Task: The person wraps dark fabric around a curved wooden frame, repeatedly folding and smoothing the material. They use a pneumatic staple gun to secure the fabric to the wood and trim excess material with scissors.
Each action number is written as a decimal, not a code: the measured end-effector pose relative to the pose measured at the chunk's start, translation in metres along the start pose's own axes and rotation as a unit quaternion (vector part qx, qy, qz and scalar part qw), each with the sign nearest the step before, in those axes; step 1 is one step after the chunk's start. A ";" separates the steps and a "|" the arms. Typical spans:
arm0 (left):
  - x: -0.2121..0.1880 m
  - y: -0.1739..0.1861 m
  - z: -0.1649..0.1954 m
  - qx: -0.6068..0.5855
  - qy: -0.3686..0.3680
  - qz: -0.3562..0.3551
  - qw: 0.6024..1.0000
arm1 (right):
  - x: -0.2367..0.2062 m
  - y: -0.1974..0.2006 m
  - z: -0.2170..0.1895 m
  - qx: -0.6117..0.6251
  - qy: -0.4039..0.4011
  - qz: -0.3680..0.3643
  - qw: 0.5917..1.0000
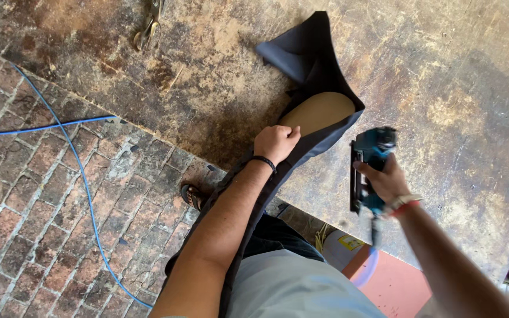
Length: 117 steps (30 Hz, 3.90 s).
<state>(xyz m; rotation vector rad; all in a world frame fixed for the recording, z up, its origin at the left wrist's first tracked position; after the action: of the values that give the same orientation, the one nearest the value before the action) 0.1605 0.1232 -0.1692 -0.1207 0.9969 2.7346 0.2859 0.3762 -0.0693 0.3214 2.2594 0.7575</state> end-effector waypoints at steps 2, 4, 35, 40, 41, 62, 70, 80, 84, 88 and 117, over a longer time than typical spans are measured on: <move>-0.001 0.001 -0.001 0.002 -0.003 -0.014 1.000 | -0.029 0.013 -0.024 -0.062 -0.021 -0.082 0.994; -0.002 0.001 -0.004 0.010 0.014 -0.057 0.998 | -0.051 0.023 -0.057 -0.141 0.007 -0.153 0.978; 0.052 0.145 -0.140 -0.304 0.197 -0.020 0.932 | 0.040 0.002 0.012 -0.314 0.177 0.039 0.932; -0.007 0.171 -0.150 -0.225 0.179 -0.055 0.956 | 0.064 -0.050 0.059 -0.325 0.217 0.129 0.911; -0.013 0.174 -0.147 -0.163 0.169 0.008 0.972 | 0.062 -0.055 0.058 -0.324 0.216 0.148 0.909; -0.132 0.094 -0.156 0.027 0.166 -0.098 0.981 | -0.046 -0.189 0.007 0.273 -0.172 -0.246 0.914; -0.179 0.148 -0.185 -0.097 0.227 -0.082 0.966 | -0.021 -0.247 -0.052 0.221 0.053 -0.302 0.926; -0.277 0.265 -0.246 -0.497 0.411 0.407 0.647 | 0.043 -0.193 -0.189 0.127 0.172 -0.520 0.827; -0.299 0.295 -0.226 -0.720 0.234 0.427 0.494 | 0.095 -0.141 -0.243 0.021 0.302 -0.495 0.814; -0.272 0.286 -0.193 -0.778 0.196 0.402 0.440 | 0.118 -0.118 -0.304 -0.096 0.386 -0.298 0.868; -0.241 0.224 -0.199 -0.533 0.410 0.108 0.732 | 0.022 -0.304 -0.189 -0.337 0.482 -0.062 0.806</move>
<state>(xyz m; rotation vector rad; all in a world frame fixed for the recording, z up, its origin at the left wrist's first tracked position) 0.3403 -0.2154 -0.1443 -1.5517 -0.7021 3.0592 0.1350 0.0627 -0.1582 -0.7156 2.5994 1.8787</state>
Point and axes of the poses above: each hand's wrist, its own x-axis towards the middle knuckle, its own y-axis out of the back of the hand, z = x × y, the point moved 3 cm from there along x, towards the middle knuckle, and after that the axes turned 4 degrees about y, right-handed, at the moved point
